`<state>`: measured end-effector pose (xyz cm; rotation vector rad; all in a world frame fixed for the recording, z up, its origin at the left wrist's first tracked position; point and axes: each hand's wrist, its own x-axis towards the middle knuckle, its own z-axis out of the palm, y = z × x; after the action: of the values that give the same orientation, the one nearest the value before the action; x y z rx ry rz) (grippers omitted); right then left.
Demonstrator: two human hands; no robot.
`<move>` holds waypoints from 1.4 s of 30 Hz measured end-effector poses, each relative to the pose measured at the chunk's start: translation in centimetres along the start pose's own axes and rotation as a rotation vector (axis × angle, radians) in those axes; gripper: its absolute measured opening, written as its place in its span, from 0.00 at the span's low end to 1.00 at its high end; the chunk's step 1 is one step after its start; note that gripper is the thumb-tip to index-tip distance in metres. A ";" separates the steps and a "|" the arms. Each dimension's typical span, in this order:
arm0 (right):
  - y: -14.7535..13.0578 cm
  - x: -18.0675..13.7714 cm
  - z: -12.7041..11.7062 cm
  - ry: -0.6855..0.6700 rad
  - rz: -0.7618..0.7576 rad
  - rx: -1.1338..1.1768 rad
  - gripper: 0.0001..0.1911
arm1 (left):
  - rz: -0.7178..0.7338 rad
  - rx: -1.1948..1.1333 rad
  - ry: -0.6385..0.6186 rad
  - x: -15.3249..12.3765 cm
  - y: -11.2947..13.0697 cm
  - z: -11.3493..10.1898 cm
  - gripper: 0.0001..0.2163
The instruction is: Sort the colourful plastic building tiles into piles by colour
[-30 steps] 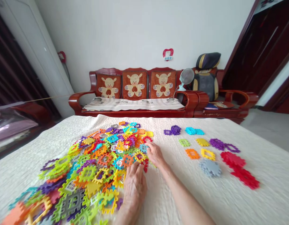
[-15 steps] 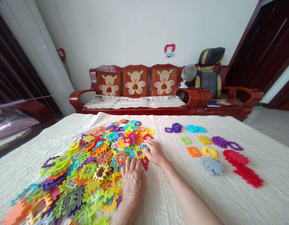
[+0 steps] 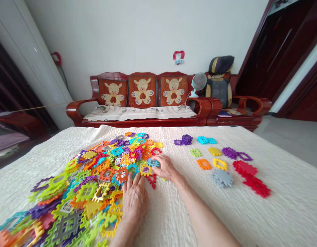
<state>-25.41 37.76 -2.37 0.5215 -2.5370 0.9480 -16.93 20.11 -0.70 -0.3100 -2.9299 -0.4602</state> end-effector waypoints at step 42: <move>1.1 -0.1 -1.2 0.018 0.099 0.089 0.26 | -0.001 -0.073 0.038 0.4 -0.4 0.5 0.20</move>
<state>-25.58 39.43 -2.17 0.4136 -2.5341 1.0998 -17.46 19.98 -1.25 -0.3058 -2.8812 -0.5671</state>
